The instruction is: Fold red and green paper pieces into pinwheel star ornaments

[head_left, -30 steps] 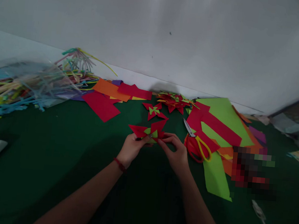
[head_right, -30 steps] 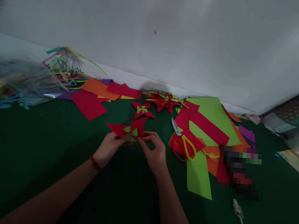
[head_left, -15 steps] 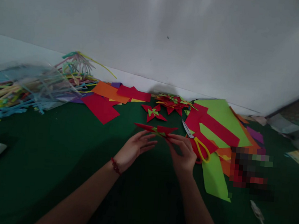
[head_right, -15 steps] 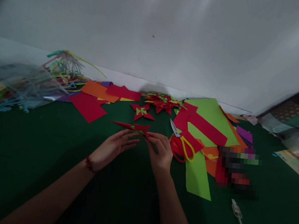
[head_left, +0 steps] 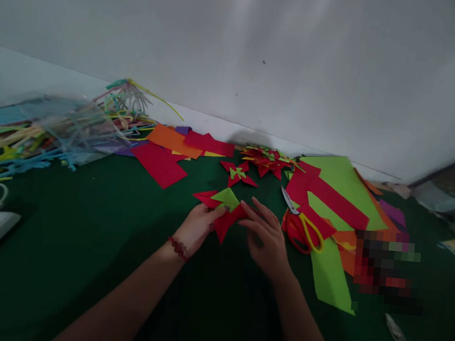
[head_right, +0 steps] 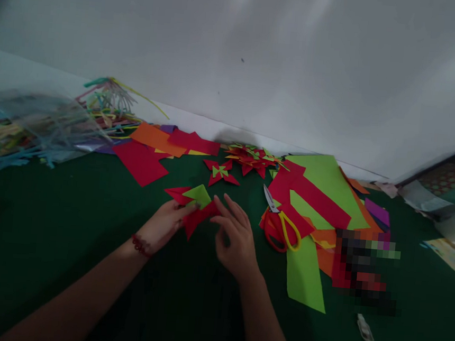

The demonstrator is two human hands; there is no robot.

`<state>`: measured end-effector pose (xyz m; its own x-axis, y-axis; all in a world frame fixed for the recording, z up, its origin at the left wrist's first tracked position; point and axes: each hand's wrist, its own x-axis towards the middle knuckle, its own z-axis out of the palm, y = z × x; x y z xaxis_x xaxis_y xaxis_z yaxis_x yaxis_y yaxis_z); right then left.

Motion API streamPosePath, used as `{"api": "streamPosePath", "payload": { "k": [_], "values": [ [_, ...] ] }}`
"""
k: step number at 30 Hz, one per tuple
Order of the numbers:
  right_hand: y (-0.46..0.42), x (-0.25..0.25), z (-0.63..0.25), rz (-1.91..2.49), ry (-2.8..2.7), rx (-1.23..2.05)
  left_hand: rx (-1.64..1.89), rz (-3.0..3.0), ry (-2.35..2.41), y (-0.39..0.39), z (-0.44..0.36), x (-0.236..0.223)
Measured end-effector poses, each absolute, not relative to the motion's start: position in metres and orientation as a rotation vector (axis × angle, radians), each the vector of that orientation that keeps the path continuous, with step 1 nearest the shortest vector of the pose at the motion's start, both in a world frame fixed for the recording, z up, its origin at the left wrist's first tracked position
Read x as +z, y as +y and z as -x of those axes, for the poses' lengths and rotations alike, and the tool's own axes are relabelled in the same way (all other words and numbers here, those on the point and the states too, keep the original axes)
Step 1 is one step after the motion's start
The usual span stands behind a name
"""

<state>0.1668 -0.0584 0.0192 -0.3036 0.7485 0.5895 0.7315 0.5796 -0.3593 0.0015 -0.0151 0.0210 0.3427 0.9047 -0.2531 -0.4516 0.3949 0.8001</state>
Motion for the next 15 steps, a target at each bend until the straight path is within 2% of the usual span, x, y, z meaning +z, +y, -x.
{"api": "streamPosePath", "payload": {
  "k": [7, 15],
  "values": [
    [-0.056, 0.021, -0.173, 1.209, -1.986, 0.158, 0.894, -1.046, 0.921, -0.013, 0.001, 0.018],
    [-0.053, 0.016, -0.177, 1.33, -2.101, 0.218, 0.821, -1.09, 0.987, -0.017, -0.002, 0.013]
  ]
}}
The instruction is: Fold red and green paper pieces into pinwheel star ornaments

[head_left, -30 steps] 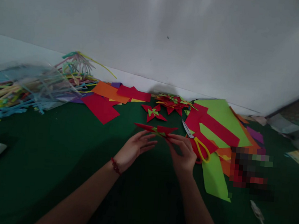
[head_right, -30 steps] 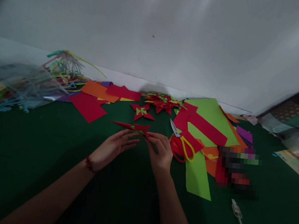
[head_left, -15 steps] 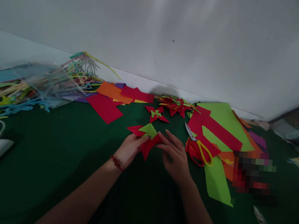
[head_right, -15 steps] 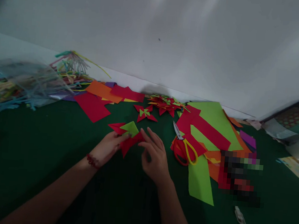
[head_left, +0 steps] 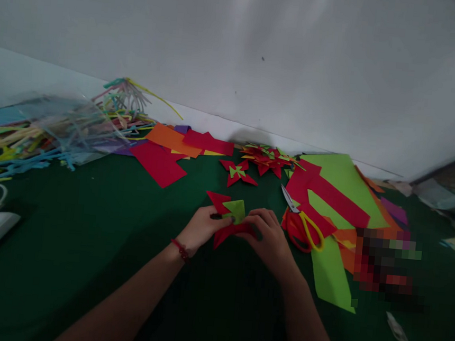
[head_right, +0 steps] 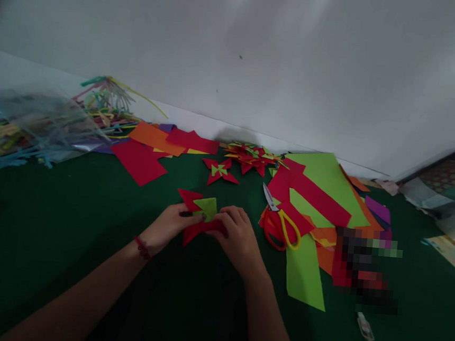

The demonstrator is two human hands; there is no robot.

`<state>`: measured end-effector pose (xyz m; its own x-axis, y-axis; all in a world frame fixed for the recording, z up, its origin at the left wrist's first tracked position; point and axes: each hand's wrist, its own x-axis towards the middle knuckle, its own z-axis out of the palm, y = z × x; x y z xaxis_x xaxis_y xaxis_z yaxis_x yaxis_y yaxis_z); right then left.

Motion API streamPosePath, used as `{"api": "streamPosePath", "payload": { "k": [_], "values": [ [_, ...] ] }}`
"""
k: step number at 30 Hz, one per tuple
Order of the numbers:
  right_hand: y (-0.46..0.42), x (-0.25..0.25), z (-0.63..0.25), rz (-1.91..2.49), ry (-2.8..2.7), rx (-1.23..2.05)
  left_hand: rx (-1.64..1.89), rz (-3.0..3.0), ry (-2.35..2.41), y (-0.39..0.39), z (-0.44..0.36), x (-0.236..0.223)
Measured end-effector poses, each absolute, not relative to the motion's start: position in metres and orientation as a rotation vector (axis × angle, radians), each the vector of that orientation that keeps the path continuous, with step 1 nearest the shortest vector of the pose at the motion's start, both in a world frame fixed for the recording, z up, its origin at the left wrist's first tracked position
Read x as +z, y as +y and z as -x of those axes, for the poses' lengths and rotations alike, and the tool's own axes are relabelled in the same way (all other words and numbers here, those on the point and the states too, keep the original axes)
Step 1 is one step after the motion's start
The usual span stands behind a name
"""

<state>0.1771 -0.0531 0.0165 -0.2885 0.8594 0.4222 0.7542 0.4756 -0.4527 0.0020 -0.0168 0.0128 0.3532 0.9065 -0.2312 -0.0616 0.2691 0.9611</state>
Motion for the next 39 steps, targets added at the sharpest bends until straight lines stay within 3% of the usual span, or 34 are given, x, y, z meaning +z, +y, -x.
{"api": "streamPosePath", "payload": {
  "k": [8, 18, 39],
  "values": [
    [-0.054, 0.017, -0.172, 1.361, -2.162, 0.281, 0.86, -0.954, 0.967, -0.014, -0.004, 0.002],
    [-0.054, 0.011, -0.16, 1.423, -1.811, 0.366, 0.888, -0.659, 0.915, -0.01, -0.002, 0.0],
    [-0.052, 0.0, -0.147, 1.453, -1.618, 0.255, 1.031, -1.091, 1.066, -0.018, -0.013, 0.001]
  ]
}}
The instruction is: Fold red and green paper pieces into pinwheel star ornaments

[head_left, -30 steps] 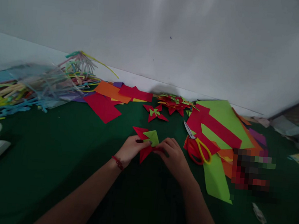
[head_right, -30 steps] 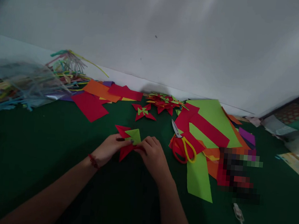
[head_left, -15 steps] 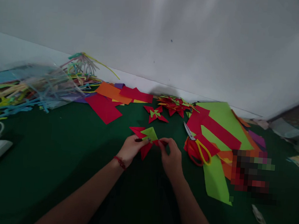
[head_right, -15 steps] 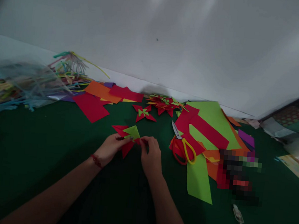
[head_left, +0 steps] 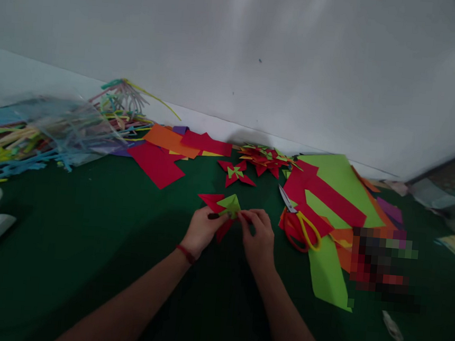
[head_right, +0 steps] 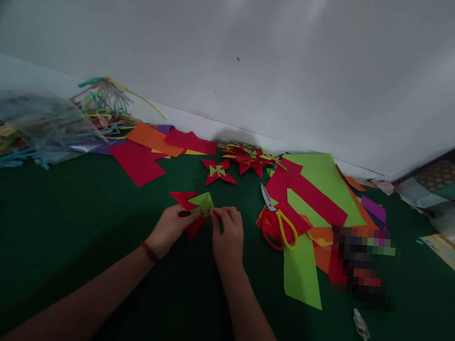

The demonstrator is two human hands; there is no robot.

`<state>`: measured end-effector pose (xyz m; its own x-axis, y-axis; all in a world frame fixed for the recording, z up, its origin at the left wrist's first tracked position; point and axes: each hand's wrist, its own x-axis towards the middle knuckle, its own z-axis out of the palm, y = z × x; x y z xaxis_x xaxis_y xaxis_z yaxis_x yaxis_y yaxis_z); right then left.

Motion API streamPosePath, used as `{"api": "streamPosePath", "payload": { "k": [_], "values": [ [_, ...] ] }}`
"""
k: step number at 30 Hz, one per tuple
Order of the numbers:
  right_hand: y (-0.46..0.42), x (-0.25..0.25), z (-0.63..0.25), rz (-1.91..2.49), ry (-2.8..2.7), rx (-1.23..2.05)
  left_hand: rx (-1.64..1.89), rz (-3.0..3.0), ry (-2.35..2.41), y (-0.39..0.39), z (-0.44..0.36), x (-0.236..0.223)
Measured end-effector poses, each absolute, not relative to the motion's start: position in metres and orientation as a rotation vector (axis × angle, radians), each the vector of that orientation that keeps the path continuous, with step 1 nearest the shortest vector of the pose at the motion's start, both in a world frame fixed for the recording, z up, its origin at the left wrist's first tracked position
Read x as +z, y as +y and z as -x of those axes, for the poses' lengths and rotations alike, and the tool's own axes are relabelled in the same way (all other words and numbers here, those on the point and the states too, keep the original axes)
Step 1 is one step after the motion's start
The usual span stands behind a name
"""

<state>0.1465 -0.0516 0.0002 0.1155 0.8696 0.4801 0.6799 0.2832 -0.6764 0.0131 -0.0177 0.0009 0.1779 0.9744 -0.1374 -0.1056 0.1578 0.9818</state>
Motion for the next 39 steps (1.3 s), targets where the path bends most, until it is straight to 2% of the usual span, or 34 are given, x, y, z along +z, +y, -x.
{"api": "streamPosePath", "payload": {
  "k": [8, 18, 29, 39],
  "values": [
    [-0.048, -0.006, -0.15, 1.492, -1.56, 0.417, 1.014, -1.355, 1.178, -0.019, -0.012, -0.003],
    [-0.054, 0.0, -0.145, 1.615, -1.692, 0.164, 0.978, -1.502, 1.235, -0.021, -0.014, 0.001],
    [-0.051, 0.001, -0.156, 1.573, -1.803, 0.19, 0.949, -1.641, 1.246, -0.022, -0.012, 0.012],
    [-0.053, 0.005, -0.151, 1.644, -1.857, 0.044, 0.957, -1.661, 1.238, -0.022, -0.012, 0.009]
  ]
}}
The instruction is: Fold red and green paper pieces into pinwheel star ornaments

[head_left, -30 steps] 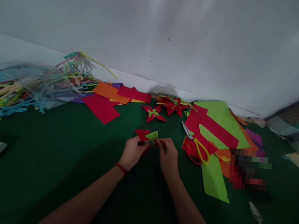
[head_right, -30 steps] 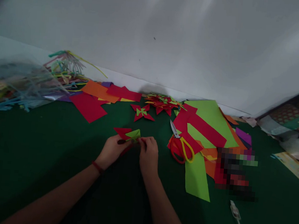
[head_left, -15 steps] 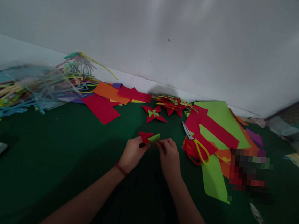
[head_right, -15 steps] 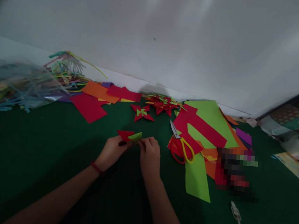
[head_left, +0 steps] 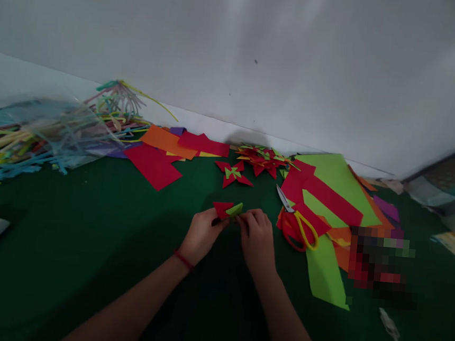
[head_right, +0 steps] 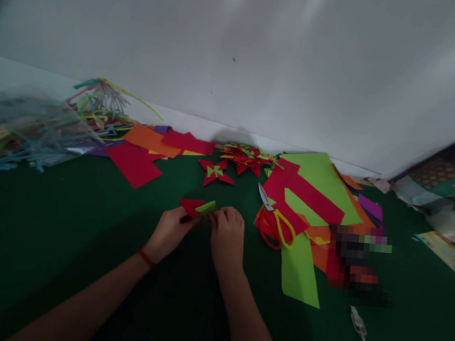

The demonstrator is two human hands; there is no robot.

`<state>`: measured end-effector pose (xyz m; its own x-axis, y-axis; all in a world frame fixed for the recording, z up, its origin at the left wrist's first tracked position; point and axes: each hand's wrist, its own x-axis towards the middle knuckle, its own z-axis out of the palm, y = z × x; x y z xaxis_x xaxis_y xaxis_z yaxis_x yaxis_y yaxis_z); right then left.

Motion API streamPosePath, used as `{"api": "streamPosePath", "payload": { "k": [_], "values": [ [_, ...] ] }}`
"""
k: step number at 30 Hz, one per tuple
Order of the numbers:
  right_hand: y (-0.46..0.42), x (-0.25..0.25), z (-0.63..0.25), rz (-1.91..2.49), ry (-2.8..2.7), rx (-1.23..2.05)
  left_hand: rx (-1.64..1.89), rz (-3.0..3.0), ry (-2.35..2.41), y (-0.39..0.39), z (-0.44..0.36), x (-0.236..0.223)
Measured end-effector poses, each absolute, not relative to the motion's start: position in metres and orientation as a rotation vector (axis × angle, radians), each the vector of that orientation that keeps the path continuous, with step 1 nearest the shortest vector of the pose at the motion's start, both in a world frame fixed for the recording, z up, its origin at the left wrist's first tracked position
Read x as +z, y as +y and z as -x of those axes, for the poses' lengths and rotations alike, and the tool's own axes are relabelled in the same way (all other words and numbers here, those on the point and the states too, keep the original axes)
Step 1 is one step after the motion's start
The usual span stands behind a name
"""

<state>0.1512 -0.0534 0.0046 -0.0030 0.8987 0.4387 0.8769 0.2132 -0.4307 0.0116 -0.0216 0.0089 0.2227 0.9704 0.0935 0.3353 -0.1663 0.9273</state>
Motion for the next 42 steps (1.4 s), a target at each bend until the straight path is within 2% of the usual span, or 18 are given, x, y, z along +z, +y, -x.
{"api": "streamPosePath", "payload": {
  "k": [21, 29, 33, 42],
  "values": [
    [-0.051, 0.006, -0.162, 1.561, -1.884, 0.153, 0.9, -1.639, 1.234, -0.02, -0.01, 0.002],
    [-0.048, 0.004, -0.164, 1.563, -1.509, 0.631, 0.947, -1.538, 1.111, -0.018, -0.009, -0.001],
    [-0.049, 0.008, -0.164, 1.519, -1.451, 0.755, 0.969, -1.516, 1.095, -0.017, -0.009, -0.001],
    [-0.049, 0.006, -0.169, 1.564, -1.497, 0.583, 0.953, -1.444, 1.088, -0.014, -0.008, 0.003]
  ]
}}
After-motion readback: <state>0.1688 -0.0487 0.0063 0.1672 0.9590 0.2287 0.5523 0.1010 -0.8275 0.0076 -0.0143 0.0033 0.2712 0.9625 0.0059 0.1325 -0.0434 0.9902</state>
